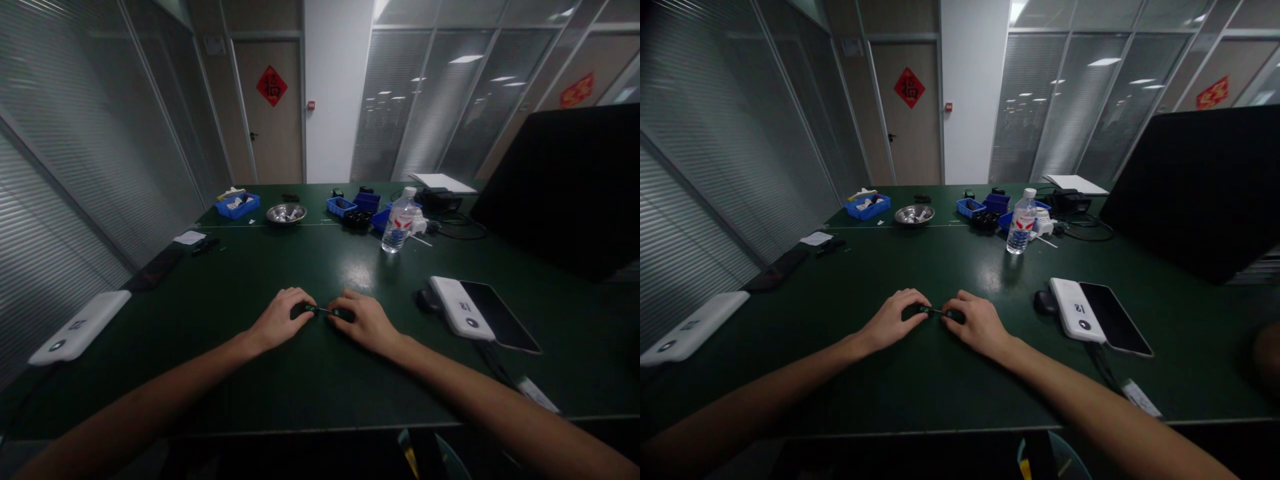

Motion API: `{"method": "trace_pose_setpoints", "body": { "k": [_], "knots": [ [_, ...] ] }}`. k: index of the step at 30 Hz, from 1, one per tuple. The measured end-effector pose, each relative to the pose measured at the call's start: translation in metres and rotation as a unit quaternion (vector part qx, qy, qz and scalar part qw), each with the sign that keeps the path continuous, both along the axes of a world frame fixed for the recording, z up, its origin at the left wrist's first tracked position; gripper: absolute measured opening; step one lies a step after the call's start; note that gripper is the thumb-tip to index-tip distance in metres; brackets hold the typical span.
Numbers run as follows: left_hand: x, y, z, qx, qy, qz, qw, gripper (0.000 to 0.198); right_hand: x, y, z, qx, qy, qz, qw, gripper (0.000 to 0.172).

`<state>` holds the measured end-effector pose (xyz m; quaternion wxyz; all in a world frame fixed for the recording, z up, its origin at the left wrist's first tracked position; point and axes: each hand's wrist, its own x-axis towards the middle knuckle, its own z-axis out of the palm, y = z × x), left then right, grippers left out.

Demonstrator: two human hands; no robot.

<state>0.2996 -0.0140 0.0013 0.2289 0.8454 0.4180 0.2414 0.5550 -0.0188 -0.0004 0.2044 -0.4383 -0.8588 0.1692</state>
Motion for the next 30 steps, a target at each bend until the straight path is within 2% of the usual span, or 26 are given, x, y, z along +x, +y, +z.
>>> {"method": "trace_pose_setpoints", "body": {
  "k": [7,14,22,30],
  "knots": [
    [0.0013,-0.0018,0.0035,-0.011,0.001,-0.009,1.000,0.020,0.0001,-0.0004,-0.0030,-0.002,0.015,0.004,1.000,0.016],
    [0.0012,-0.0035,0.0052,-0.038,-0.055,-0.029,0.997,0.022,0.0002,-0.0026,-0.0019,0.007,0.048,0.024,0.999,0.017],
    [0.0001,-0.0049,0.0064,-0.022,-0.082,-0.059,0.995,0.025,0.0001,-0.0054,0.0022,0.008,0.054,0.046,0.997,0.020],
    [-0.0017,-0.0028,-0.0020,-0.024,-0.151,-0.086,0.984,0.027,-0.0025,-0.0073,0.0032,-0.024,0.125,0.091,0.988,0.025]
  ]
}}
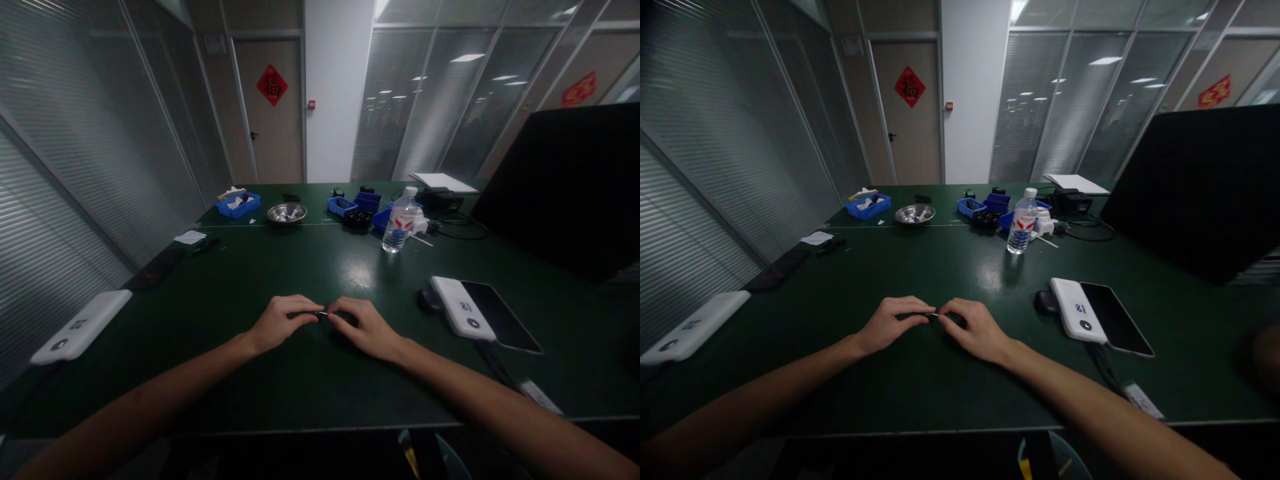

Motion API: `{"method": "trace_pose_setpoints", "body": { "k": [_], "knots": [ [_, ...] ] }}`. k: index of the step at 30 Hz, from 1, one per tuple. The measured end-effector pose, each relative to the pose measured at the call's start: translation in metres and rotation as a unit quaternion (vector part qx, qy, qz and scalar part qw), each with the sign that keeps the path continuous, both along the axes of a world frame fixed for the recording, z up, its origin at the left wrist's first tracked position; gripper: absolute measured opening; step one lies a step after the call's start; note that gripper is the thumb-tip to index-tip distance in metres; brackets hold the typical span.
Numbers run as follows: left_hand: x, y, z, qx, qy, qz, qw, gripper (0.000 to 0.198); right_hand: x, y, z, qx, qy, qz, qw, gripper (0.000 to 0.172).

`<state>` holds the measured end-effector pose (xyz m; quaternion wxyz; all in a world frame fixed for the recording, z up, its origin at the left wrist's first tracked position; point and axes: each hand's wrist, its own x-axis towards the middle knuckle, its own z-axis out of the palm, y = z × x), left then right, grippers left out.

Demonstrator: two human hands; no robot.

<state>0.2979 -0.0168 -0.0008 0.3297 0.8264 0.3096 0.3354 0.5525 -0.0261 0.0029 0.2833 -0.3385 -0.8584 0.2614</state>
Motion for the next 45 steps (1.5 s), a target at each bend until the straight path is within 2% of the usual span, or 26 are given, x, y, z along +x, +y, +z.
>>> {"method": "trace_pose_setpoints", "body": {
  "k": [6,11,19,28,37,45],
  "knots": [
    [0.003,-0.003,0.001,0.008,-0.004,0.010,1.000,0.026,0.000,-0.001,0.001,0.000,-0.007,0.004,1.000,0.023],
    [0.005,-0.005,0.002,0.040,0.030,-0.014,0.999,0.027,0.001,-0.003,0.000,0.010,-0.042,0.000,0.999,0.021],
    [0.005,-0.009,0.006,0.000,-0.027,0.007,1.000,0.029,-0.003,-0.006,0.003,-0.043,0.043,-0.004,0.998,0.028],
    [0.006,-0.009,0.006,0.023,0.039,-0.027,0.999,0.030,0.001,-0.007,0.003,0.005,-0.039,0.006,0.999,0.021],
    [0.010,-0.011,0.004,0.012,-0.034,0.002,0.999,0.025,-0.009,-0.009,0.003,-0.028,0.054,-0.014,0.998,0.026],
    [0.006,-0.006,0.003,-0.033,0.057,-0.005,0.998,0.036,0.001,0.002,-0.001,-0.003,-0.019,-0.017,1.000,0.023]
  ]
}}
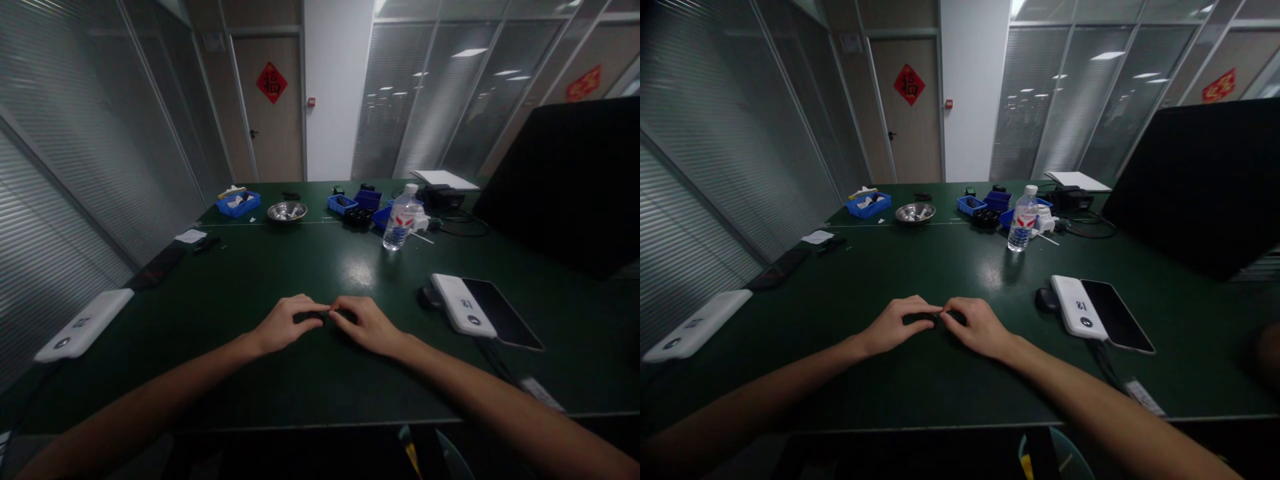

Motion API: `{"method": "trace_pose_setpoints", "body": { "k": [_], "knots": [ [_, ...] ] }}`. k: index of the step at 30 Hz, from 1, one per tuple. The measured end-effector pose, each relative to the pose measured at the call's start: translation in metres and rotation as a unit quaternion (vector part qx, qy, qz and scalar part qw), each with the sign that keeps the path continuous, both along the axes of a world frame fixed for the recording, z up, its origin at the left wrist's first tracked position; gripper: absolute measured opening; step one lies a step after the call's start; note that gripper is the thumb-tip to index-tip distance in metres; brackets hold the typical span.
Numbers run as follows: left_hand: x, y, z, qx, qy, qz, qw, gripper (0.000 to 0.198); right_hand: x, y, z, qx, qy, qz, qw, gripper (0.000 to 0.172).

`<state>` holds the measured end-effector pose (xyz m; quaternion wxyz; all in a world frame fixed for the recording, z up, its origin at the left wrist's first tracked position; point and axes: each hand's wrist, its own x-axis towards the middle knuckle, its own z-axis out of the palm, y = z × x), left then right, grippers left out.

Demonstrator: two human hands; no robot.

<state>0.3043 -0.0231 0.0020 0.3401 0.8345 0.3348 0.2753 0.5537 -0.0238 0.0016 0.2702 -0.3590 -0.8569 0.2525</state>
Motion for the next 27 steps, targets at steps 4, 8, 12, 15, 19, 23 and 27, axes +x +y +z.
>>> {"method": "trace_pose_setpoints", "body": {
  "k": [4,8,12,15,19,23,27],
  "knots": [
    [-0.002,0.003,-0.002,0.018,0.048,-0.010,0.999,0.044,0.001,0.003,-0.003,0.009,-0.025,-0.012,1.000,0.023],
    [-0.004,0.004,-0.001,0.065,0.101,-0.035,0.992,0.046,0.002,0.003,-0.003,0.023,-0.062,-0.018,0.998,0.022],
    [-0.004,0.004,0.000,0.119,0.153,-0.035,0.980,0.046,0.004,0.005,0.000,0.048,-0.131,-0.026,0.990,0.023],
    [-0.003,0.003,0.000,0.140,0.177,-0.027,0.974,0.047,0.006,0.006,0.004,0.064,-0.183,-0.047,0.980,0.025],
    [-0.001,0.002,0.001,0.133,0.178,-0.011,0.975,0.050,0.009,0.007,0.008,0.063,-0.214,-0.093,0.970,0.026],
    [0.000,0.001,0.002,0.113,0.140,0.019,0.984,0.034,0.011,0.009,0.005,0.052,-0.213,-0.140,0.966,0.026],
    [0.002,-0.002,0.001,0.104,0.131,0.028,0.985,0.016,0.012,0.011,0.000,0.046,-0.184,-0.144,0.971,0.023]
  ]
}}
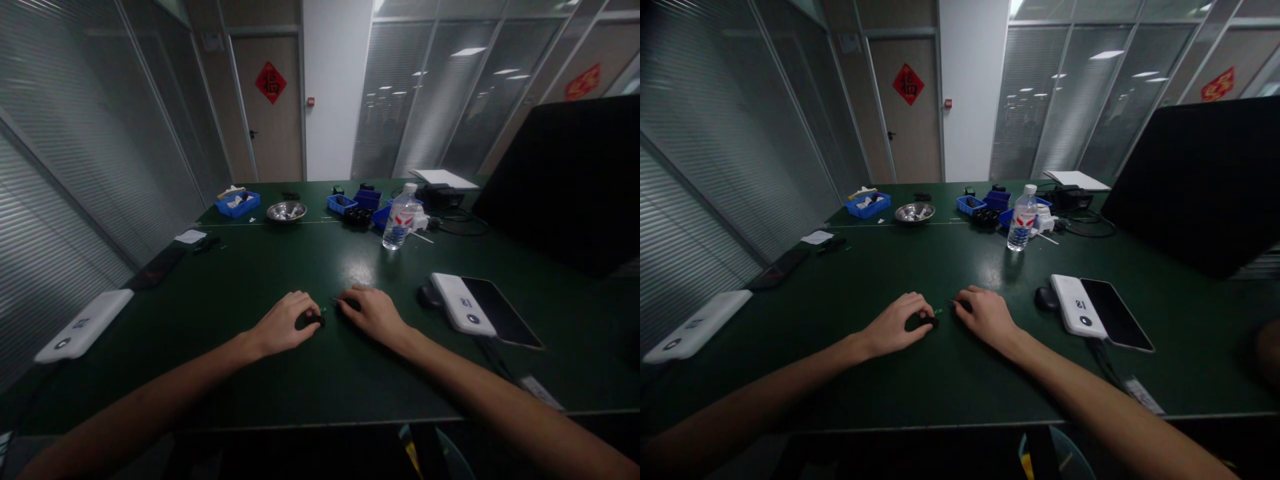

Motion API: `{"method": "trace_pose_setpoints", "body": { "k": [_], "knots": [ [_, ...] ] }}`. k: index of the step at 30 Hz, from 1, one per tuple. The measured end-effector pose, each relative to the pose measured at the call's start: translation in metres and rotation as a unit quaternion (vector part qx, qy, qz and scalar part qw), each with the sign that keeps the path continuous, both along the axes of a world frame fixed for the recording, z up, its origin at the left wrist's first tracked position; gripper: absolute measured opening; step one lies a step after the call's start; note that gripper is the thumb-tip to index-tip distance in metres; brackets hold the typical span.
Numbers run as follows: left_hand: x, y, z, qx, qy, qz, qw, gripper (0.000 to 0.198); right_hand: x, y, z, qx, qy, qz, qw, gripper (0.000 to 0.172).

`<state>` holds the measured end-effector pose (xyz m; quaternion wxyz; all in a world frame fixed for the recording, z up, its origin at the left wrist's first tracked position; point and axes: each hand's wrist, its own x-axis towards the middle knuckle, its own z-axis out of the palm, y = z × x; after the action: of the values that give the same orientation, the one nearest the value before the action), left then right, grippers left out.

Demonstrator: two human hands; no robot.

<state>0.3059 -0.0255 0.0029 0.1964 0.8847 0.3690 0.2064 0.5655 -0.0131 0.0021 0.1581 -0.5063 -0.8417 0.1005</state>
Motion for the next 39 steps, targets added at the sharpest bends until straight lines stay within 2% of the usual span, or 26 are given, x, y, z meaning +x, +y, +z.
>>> {"method": "trace_pose_setpoints", "body": {
  "k": [5,8,11,13,16,20,25,28,31,34,39],
  "knots": [
    [0.012,-0.005,-0.001,-0.001,-0.044,0.014,0.999,0.013,-0.001,0.001,-0.003,-0.006,0.026,0.000,1.000,0.022],
    [0.016,-0.004,-0.001,-0.013,-0.032,0.012,0.999,0.017,-0.001,0.001,-0.004,-0.008,0.034,-0.001,0.999,0.022],
    [0.009,0.000,-0.001,-0.017,-0.004,0.012,1.000,0.019,0.000,0.000,-0.002,-0.011,0.038,-0.001,0.999,0.023],
    [-0.004,0.007,0.000,-0.028,0.004,0.018,0.999,0.023,0.001,0.000,-0.001,-0.013,0.040,0.002,0.999,0.024],
    [-0.040,0.024,-0.002,-0.050,0.010,0.053,0.997,0.030,0.002,-0.001,0.000,-0.014,0.043,0.010,0.999,0.024],
    [-0.114,0.058,-0.006,-0.040,0.049,0.154,0.986,0.037,0.003,0.000,-0.001,-0.015,0.047,0.013,0.999,0.025],
    [-0.213,0.088,-0.007,0.003,0.078,0.300,0.951,0.041,0.003,0.001,-0.002,-0.014,0.047,0.011,0.999,0.026],
    [-0.256,0.093,-0.003,-0.008,0.113,0.386,0.915,0.038,0.003,0.000,-0.002,-0.014,0.046,0.011,0.999,0.026],
    [-0.282,0.093,0.002,-0.022,0.134,0.441,0.887,0.035,0.002,0.000,-0.003,-0.012,0.045,0.013,0.999,0.026],
    [-0.298,0.093,0.004,-0.022,0.132,0.473,0.871,0.031,0.002,0.001,-0.004,-0.013,0.041,0.011,0.999,0.026],
    [-0.311,0.093,0.003,-0.006,0.104,0.480,0.871,0.028,0.002,0.001,-0.003,-0.021,0.044,0.013,0.999,0.026]
  ]
}}
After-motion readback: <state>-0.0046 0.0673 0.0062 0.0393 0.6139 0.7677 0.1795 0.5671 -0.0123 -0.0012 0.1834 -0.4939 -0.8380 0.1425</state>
